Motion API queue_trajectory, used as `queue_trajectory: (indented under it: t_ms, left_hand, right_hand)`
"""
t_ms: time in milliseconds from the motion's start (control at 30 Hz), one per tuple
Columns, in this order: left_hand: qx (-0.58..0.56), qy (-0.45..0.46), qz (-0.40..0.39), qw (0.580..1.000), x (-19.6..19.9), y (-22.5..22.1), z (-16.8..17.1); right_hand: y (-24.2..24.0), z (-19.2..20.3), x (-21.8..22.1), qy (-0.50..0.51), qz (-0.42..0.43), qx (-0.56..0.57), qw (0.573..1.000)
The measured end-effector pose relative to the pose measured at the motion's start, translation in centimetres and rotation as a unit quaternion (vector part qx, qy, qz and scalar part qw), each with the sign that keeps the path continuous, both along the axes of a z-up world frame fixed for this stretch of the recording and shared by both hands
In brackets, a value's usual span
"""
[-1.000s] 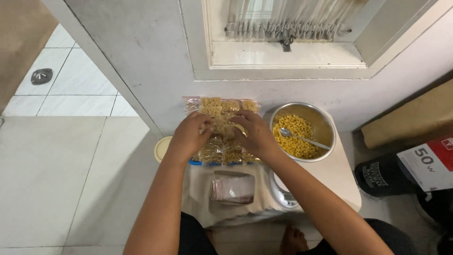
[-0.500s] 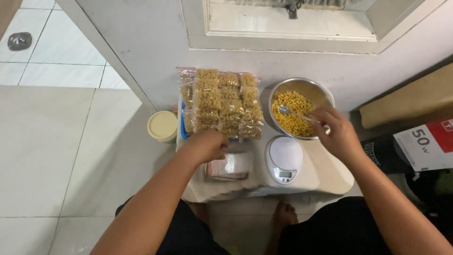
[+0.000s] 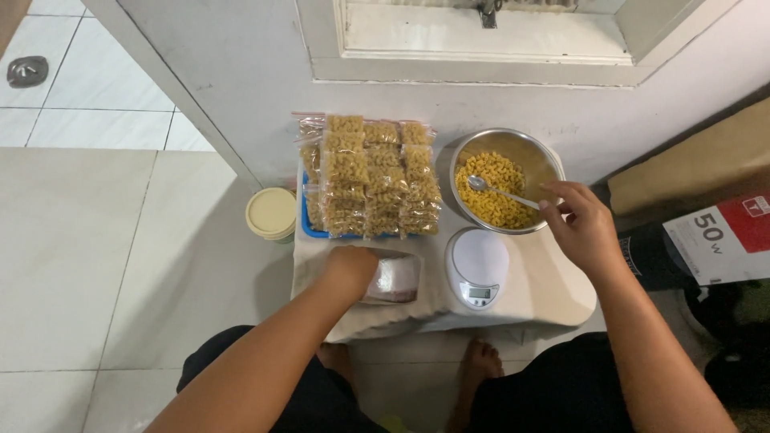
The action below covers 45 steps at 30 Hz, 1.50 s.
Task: Packaging small portions of pasta into plastic bags using a spoon and a digital scale.
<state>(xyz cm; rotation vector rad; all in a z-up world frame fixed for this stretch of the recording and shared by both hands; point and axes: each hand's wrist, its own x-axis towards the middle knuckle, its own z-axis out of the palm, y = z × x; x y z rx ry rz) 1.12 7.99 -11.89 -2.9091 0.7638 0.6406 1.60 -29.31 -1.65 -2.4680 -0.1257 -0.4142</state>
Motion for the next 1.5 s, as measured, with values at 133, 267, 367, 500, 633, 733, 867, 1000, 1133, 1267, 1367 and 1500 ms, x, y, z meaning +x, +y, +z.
queue_trajectory:
  t_ms: [133,267,367,500,633,733,867,1000,1133,1267,1367,1500]
  left_hand:
    - [-0.001,0.01,0.01,1.0,0.3,0.1,1.4]
    - [0.007,0.067,0.004,0.998,0.7,0.1,5.7]
    - [-0.024,0.114,0.027,0.993,0.7,0.2,8.0]
    - [-0.105,0.17,0.077,0.977,-0.3,-0.4,13.9]
    - [-0.188,0.131,0.047,0.972,-0.6,-1.1,16.1]
    - [-0.244,0.118,-0.02,0.962,-0.9,-2.1,18.8]
    - [-0.365,0.075,-0.092,0.923,-1.2,-3.1,18.6]
    - [-0.422,0.04,-0.121,0.898,-1.0,-3.5,17.1]
    - [-0.477,0.033,-0.086,0.874,-0.8,-4.5,16.7]
    - [-0.575,0.107,0.07,0.808,-0.7,-5.1,14.6]
    - [-0.577,0.141,0.148,0.79,-0.6,-5.5,14.0]
    - [-0.559,0.153,0.225,0.783,-0.7,-6.1,14.3]
  right_hand:
    - [1.1,1.4,-0.4,0.005,0.001,0.004,1.0]
    - [1.3,1.8,-0.4,-0.015,0.027,0.02,0.999]
    - [1.5,2.0,-0.5,-0.019,0.032,0.022,0.999]
    - [2.4,2.3,-0.6,-0.029,0.046,0.028,0.998]
    - [4.8,2.3,-0.9,-0.01,0.085,0.057,0.995]
    - [7.9,3.3,-1.6,0.045,0.149,0.083,0.984]
    - [10.6,5.1,-2.6,0.179,0.196,0.117,0.957]
    - [10.6,3.8,-2.3,0.26,0.205,0.173,0.928]
    - [9.6,1.5,-1.9,0.283,0.2,0.226,0.91]
    - [8.8,-0.3,-1.5,0.282,0.186,0.305,0.89]
    - [8.9,0.0,-1.7,0.234,0.157,0.319,0.905]
    - [8.7,-0.4,-1.6,0.121,0.069,0.273,0.952]
